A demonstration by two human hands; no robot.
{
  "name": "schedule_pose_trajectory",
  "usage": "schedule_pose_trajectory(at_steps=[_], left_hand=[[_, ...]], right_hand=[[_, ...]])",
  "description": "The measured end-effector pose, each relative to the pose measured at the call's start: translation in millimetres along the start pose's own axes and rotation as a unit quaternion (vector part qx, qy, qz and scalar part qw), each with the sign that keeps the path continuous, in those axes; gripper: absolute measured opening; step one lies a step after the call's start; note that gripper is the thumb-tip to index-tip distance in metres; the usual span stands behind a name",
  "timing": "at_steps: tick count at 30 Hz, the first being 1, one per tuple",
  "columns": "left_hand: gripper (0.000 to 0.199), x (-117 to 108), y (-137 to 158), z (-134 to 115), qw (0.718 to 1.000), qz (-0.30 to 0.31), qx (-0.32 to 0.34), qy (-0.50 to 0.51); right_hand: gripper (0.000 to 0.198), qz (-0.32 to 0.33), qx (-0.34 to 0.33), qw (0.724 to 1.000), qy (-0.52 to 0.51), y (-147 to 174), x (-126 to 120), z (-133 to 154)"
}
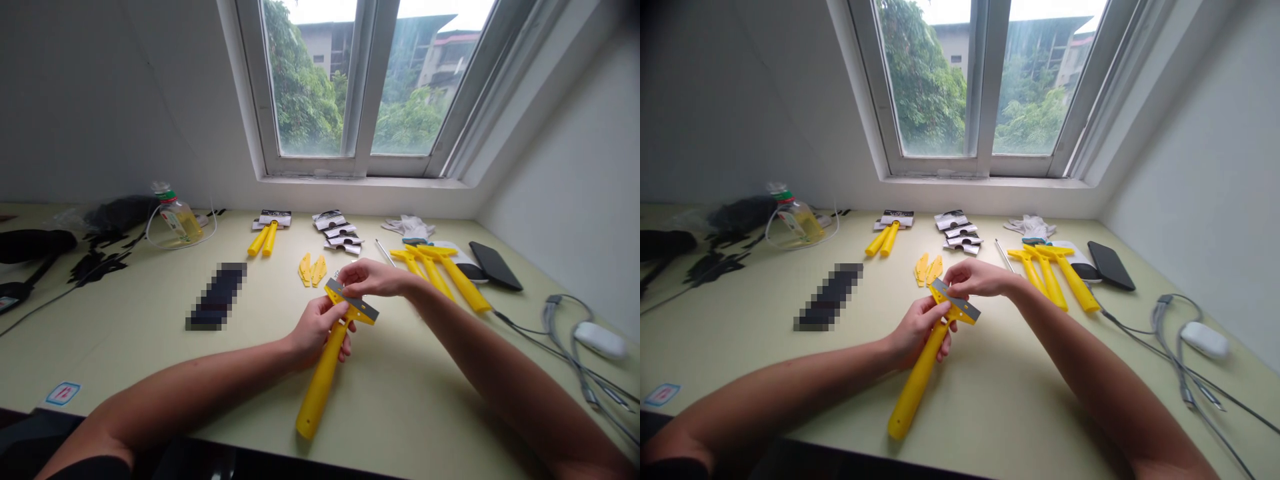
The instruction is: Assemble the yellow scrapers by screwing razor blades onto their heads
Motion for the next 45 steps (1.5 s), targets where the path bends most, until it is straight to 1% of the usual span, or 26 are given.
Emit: schedule_pose_trajectory(at_steps=[6, 10, 19, 25, 29, 32, 34, 36, 37, 38, 40, 42, 45], left_hand=[[0.031, 0, 7, 2, 1.000, 0.010, 0.010, 0.024], [0.030, -1, 7, 3, 1.000, 0.015, 0.014, 0.024], [0.029, -1, 8, 2, 0.999, 0.024, 0.023, 0.024], [0.028, -2, 8, 1, 0.999, 0.021, 0.029, 0.020], [0.028, -1, 8, 1, 0.999, 0.017, 0.026, 0.015], [0.031, -2, 9, 0, 1.000, 0.002, 0.020, 0.011], [0.031, -4, 9, -1, 1.000, -0.016, 0.018, 0.006], [0.031, -6, 9, -2, 0.999, -0.035, 0.019, 0.002], [0.031, -8, 9, -2, 0.999, -0.043, 0.019, 0.001], [0.031, -9, 9, -2, 0.999, -0.048, 0.019, 0.001], [0.030, -10, 9, -2, 0.998, -0.055, 0.019, 0.003], [0.029, -11, 8, -2, 0.998, -0.060, 0.019, 0.004], [0.031, -12, 8, -2, 0.998, -0.063, 0.020, 0.008]], right_hand=[[0.024, -0.009, 0.012, 1.000, 0.011, 0, 2, 4], [0.029, -0.011, 0.013, 1.000, 0.010, 0, 1, 3], [0.031, -0.020, -0.005, 1.000, 0.014, 1, -2, -1], [0.035, -0.030, -0.004, 1.000, 0.008, 1, -1, 2], [0.036, -0.024, -0.002, 1.000, 0.004, 2, -1, 2], [0.039, -0.019, 0.001, 0.999, 0.036, 4, -4, 1], [0.041, -0.041, 0.012, 0.996, 0.081, 4, -11, 0], [0.039, -0.085, 0.033, 0.986, 0.137, -2, -22, -2], [0.037, -0.106, 0.050, 0.977, 0.177, -7, -27, -3], [0.034, -0.119, 0.069, 0.965, 0.224, -15, -32, -4], [0.030, -0.126, 0.107, 0.933, 0.321, -36, -40, -7], [0.039, -0.124, 0.126, 0.910, 0.376, -58, -46, -9], [0.066, -0.109, 0.146, 0.899, 0.399, -85, -51, -12]])
Point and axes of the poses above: each hand's wrist, its own y-axis away from the middle knuckle, its own x-axis out of the palm, z = x × y, the point moved 4 cm from there along -y, towards the middle knuckle, and after that the axes turned 8 degrees about z, right-handed, at the moved point
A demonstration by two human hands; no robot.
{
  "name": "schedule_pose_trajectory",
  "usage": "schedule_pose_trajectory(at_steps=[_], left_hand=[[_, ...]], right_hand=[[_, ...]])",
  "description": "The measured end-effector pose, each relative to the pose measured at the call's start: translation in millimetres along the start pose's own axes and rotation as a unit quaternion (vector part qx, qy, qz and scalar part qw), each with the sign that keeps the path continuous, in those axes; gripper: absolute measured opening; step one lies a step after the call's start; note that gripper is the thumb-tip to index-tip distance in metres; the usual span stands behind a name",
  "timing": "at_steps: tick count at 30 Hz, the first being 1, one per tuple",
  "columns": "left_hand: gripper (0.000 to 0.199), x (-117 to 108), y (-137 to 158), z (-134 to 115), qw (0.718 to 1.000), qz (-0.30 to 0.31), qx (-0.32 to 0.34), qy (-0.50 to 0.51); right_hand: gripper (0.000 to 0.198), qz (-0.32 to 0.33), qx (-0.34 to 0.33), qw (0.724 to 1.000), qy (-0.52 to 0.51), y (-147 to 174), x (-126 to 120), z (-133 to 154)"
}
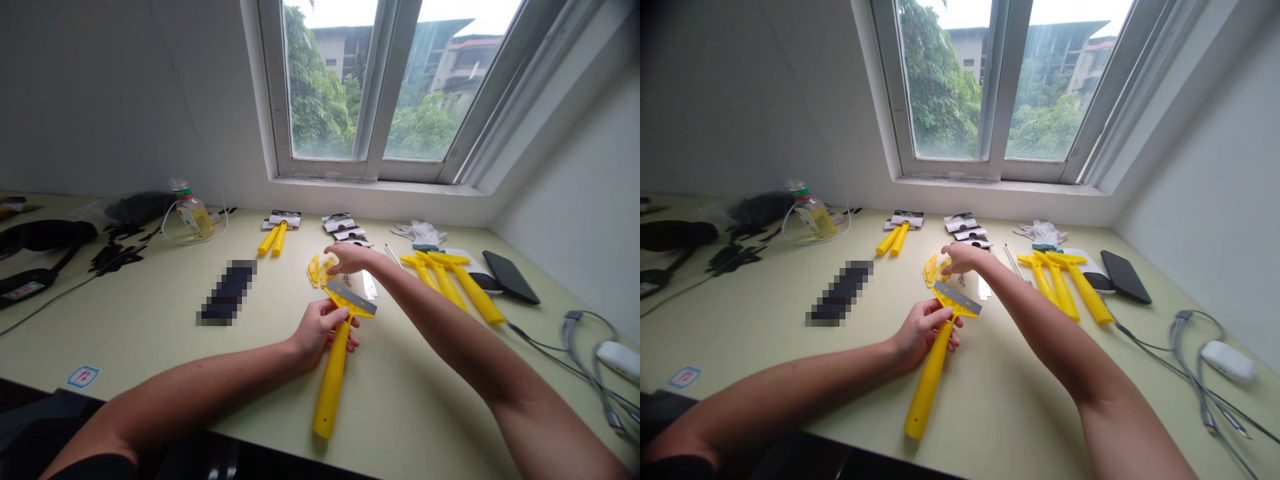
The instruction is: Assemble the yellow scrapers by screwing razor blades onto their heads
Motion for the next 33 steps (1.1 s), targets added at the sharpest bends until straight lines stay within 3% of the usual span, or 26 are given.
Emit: schedule_pose_trajectory(at_steps=[7, 9, 12, 14, 19, 22, 25, 28, 33], left_hand=[[0.033, -1, -1, 0, 1.000, 0.001, -0.002, 0.010], [0.032, -1, -1, 0, 1.000, 0.000, 0.000, 0.012], [0.031, -1, -1, 0, 1.000, 0.007, 0.000, 0.013], [0.029, -1, 0, 0, 1.000, 0.013, -0.001, 0.013], [0.028, 0, 0, -1, 1.000, 0.017, -0.007, 0.002], [0.030, -1, -1, -1, 1.000, 0.016, -0.010, -0.006], [0.030, -1, -1, 0, 1.000, 0.011, -0.011, -0.012], [0.030, 0, -1, 0, 1.000, 0.007, -0.006, -0.017], [0.029, 0, -1, 1, 1.000, -0.001, -0.005, -0.028]], right_hand=[[0.076, 0.044, 0.007, 0.999, 0.012, -13, -1, -5], [0.068, 0.045, -0.005, 0.999, -0.006, -9, -5, -7], [0.041, 0.075, -0.036, 0.995, -0.045, 5, -12, -11], [0.039, 0.086, -0.061, 0.991, -0.086, 23, -19, -15], [0.047, -0.042, -0.087, 0.956, -0.276, 88, -40, -31], [0.045, -0.102, -0.074, 0.932, -0.340, 118, -37, -33], [0.047, -0.109, -0.087, 0.913, -0.384, 131, -23, -24], [0.044, -0.100, -0.099, 0.911, -0.388, 133, -15, -13], [0.030, -0.167, -0.135, 0.879, -0.426, 145, -27, -7]])
Point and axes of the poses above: each hand's wrist, its own y-axis away from the middle knuckle, its own x-axis out of the palm, z = x × y, the point moved 4 cm from there along -y, towards the middle knuckle, and after that the axes turned 8 degrees about z, right-handed, at the moved point
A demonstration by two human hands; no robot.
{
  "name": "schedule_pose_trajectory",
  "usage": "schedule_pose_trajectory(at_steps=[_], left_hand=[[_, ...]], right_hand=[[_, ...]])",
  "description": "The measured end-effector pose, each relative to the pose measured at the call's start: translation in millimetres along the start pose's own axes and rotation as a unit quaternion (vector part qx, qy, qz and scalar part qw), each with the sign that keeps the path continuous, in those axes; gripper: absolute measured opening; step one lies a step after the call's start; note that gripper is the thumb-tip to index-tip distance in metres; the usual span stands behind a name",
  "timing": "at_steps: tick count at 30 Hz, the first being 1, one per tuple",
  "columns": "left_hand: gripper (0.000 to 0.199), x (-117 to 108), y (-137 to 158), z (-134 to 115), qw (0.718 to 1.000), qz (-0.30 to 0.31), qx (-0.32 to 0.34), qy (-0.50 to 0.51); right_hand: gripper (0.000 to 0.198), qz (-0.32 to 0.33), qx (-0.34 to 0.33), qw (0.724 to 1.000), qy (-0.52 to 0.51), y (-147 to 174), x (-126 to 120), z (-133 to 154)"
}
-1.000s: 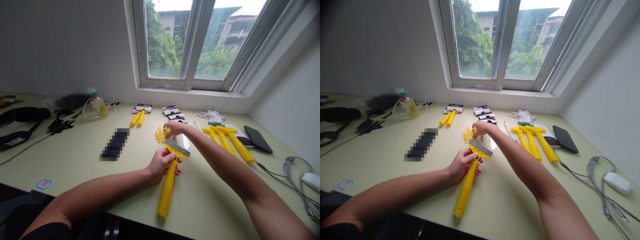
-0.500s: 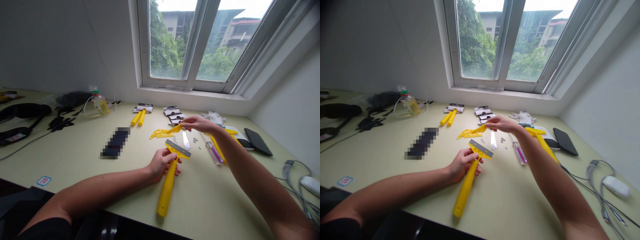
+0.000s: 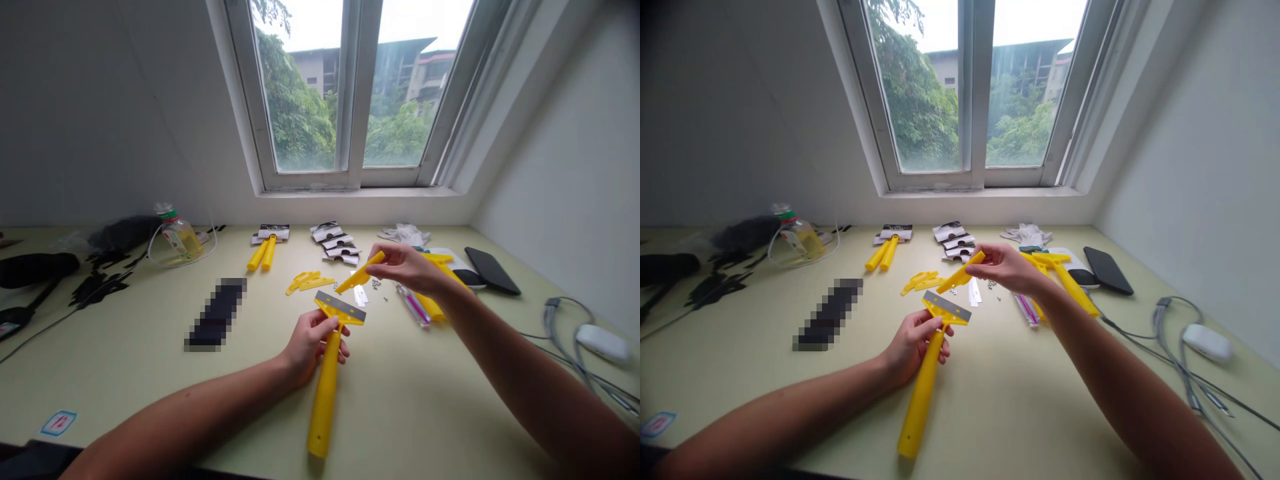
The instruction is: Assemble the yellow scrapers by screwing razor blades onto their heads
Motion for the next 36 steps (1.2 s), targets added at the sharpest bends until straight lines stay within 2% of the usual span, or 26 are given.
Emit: schedule_pose_trajectory(at_steps=[3, 7, 11, 15, 18, 22, 25, 28, 36], left_hand=[[0.028, 0, -1, 1, 1.000, 0.005, -0.001, 0.002], [0.029, -1, -2, 1, 1.000, 0.010, -0.002, 0.015], [0.028, -1, -2, 0, 1.000, 0.005, -0.002, 0.014], [0.027, -1, -2, 1, 1.000, 0.008, -0.006, 0.021], [0.027, -1, -3, 2, 1.000, 0.010, -0.006, 0.027], [0.025, -1, -3, 2, 1.000, 0.009, -0.004, 0.030], [0.025, -1, -2, 2, 1.000, 0.009, -0.001, 0.029], [0.027, -1, -3, 3, 1.000, 0.011, -0.004, 0.027], [0.026, 0, -2, 1, 1.000, 0.013, 0.001, 0.023]], right_hand=[[0.028, -0.032, -0.025, 0.999, -0.021, 5, -4, 7], [0.031, -0.035, -0.037, 0.995, -0.085, 4, -2, 1], [0.040, -0.034, 0.020, 0.999, -0.009, -1, -2, -12], [0.032, 0.067, 0.073, 0.994, 0.040, -2, 6, -14], [0.036, 0.093, 0.054, 0.993, 0.047, -2, 16, -7], [0.046, 0.079, 0.065, 0.994, 0.045, -7, 32, -2], [0.033, 0.050, 0.099, 0.990, 0.092, -13, 42, -5], [0.029, 0.044, 0.117, 0.984, 0.123, -17, 50, -13], [0.020, 0.044, 0.103, 0.974, 0.199, -16, 58, -17]])
Point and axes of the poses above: each hand's wrist, its own y-axis away from the middle knuckle, its own x-axis out of the palm, z = x × y, the point moved 4 cm from there along -y, towards the middle knuckle, and after that the axes turned 8 degrees about z, right-handed, at the moved point
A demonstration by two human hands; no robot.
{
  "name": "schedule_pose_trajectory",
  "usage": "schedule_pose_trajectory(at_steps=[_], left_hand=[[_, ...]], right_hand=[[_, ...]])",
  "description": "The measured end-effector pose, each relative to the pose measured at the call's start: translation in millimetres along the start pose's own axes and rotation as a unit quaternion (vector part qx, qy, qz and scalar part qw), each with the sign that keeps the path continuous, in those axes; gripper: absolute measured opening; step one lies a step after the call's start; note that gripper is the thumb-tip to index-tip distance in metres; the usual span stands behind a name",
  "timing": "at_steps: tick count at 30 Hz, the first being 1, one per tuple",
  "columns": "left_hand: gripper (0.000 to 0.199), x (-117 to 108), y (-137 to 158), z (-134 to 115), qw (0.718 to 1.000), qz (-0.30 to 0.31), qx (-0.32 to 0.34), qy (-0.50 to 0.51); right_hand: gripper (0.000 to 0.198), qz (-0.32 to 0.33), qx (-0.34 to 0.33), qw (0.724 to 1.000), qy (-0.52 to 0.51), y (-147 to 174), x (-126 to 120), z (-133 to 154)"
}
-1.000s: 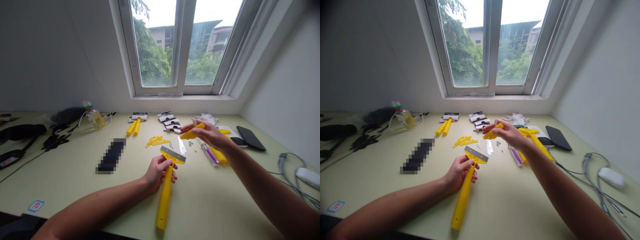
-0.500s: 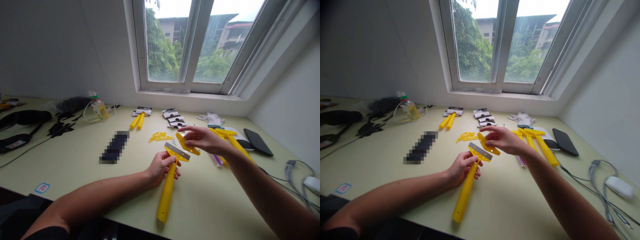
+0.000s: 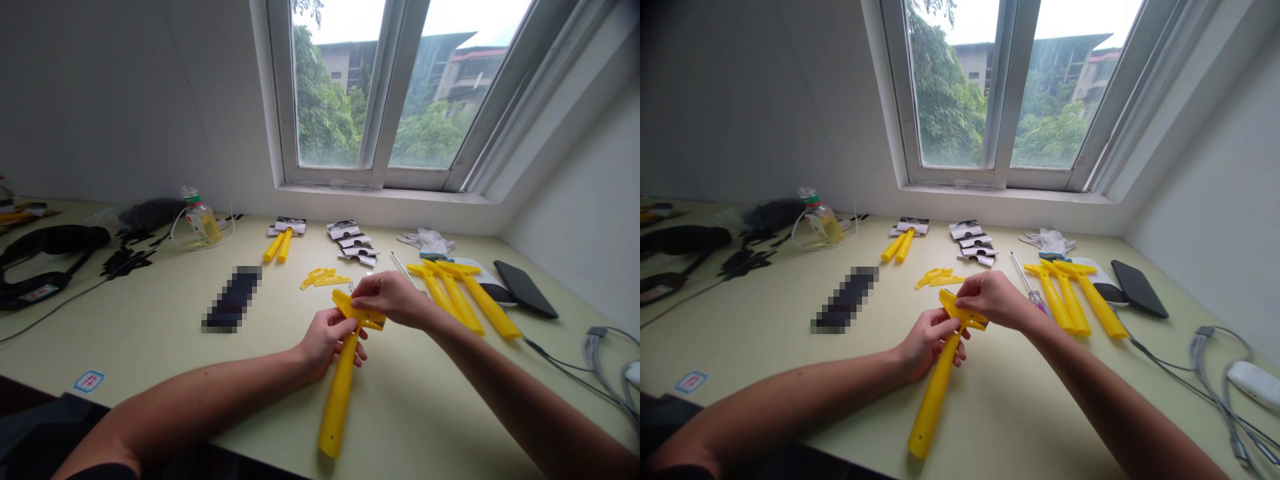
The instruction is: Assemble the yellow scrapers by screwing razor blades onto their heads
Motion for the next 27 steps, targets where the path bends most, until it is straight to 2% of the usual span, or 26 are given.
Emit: schedule_pose_trajectory(at_steps=[5, 13, 27], left_hand=[[0.026, 0.1, 0.1, 0.0, 1.000, 0.002, 0.001, 0.003], [0.030, -0.5, 0.2, -0.9, 1.000, -0.007, -0.003, -0.002], [0.027, -0.5, 0.4, 0.2, 1.000, -0.002, 0.004, -0.008]], right_hand=[[0.019, -0.016, -0.001, 0.998, 0.056, 1.1, -1.8, 3.6], [0.025, -0.003, 0.015, 1.000, -0.023, 2.3, -9.9, -2.7], [0.019, 0.013, -0.009, 0.999, 0.037, 1.7, -1.7, 0.8]])
Point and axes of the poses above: each hand's wrist, its own y-axis away from the middle knuckle, its own x-axis out of the palm, z = x × y, the point moved 4 cm from there along -y, towards the middle knuckle, and after that the axes turned 8 degrees about z, right-handed, at the moved point
